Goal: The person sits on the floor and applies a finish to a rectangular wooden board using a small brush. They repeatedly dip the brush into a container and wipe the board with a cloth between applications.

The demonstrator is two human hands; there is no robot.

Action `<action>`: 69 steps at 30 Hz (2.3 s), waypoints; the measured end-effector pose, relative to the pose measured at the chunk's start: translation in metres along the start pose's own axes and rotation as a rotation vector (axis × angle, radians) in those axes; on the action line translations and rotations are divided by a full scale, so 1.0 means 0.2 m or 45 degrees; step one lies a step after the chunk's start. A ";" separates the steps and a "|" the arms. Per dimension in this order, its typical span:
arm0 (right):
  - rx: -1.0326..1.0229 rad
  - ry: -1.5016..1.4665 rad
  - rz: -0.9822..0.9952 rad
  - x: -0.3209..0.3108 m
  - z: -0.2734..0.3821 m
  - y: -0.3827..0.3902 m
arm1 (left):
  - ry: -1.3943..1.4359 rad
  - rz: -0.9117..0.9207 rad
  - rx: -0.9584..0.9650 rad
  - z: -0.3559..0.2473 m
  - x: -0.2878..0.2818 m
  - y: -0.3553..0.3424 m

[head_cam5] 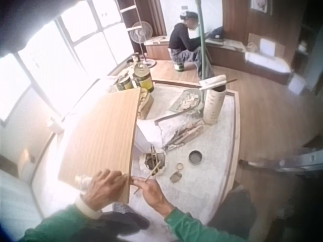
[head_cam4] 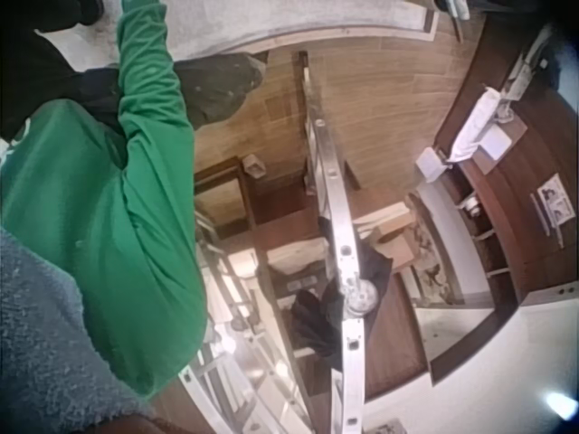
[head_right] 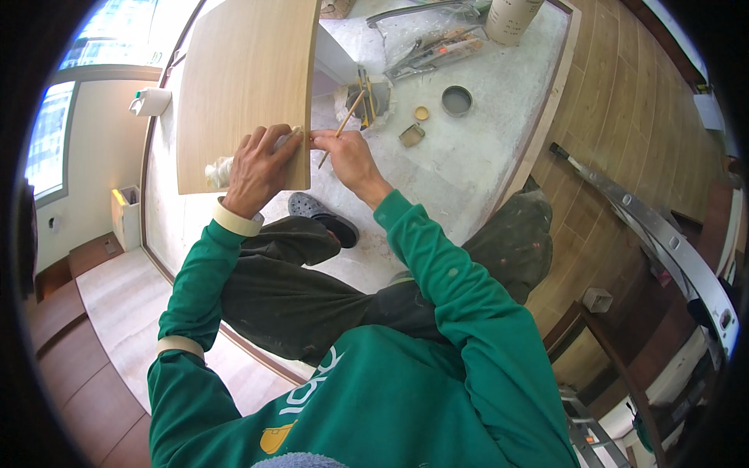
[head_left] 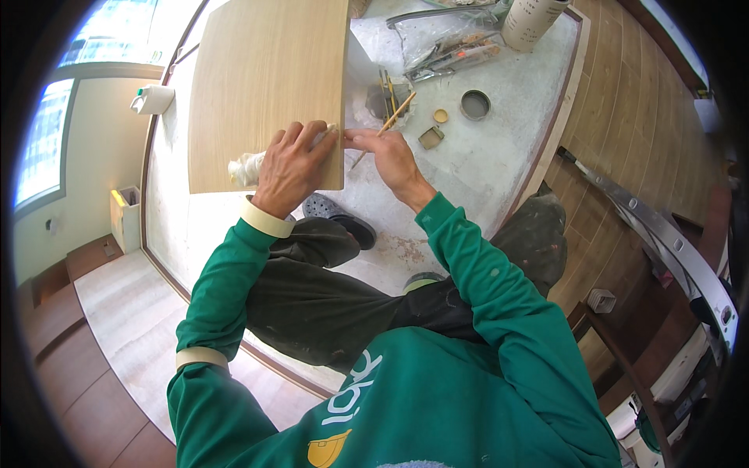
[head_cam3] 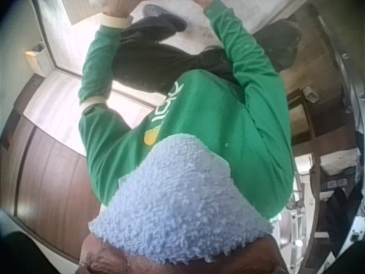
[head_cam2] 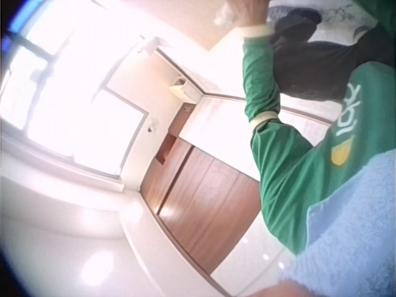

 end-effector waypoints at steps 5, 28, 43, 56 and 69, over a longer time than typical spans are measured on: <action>0.001 0.020 0.030 0.02 0.00 0.00 | 0.025 0.037 -0.033 -0.03 0.01 0.05; -0.062 0.547 -0.088 -0.12 0.36 0.31 | 1.168 -0.070 -0.793 0.10 -0.62 0.35; -0.419 1.439 0.402 0.18 0.40 0.90 | 1.030 -0.018 -0.736 -0.58 -0.40 0.24; 0.313 0.044 0.036 -0.18 0.23 0.78 | 0.976 0.083 -0.269 -0.74 -0.38 0.09; -0.192 -0.297 -0.324 -0.40 0.59 0.41 | 2.031 -0.066 -0.635 -0.49 -0.34 0.30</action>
Point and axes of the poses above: each hand's wrist, its own y-axis away from the middle knuckle, its own x-axis out of the palm, z = x × y, the point moved 10 cm from there along -y, towards the middle knuckle, and after that the axes turned 14 degrees about -y, right-handed, at the moved point
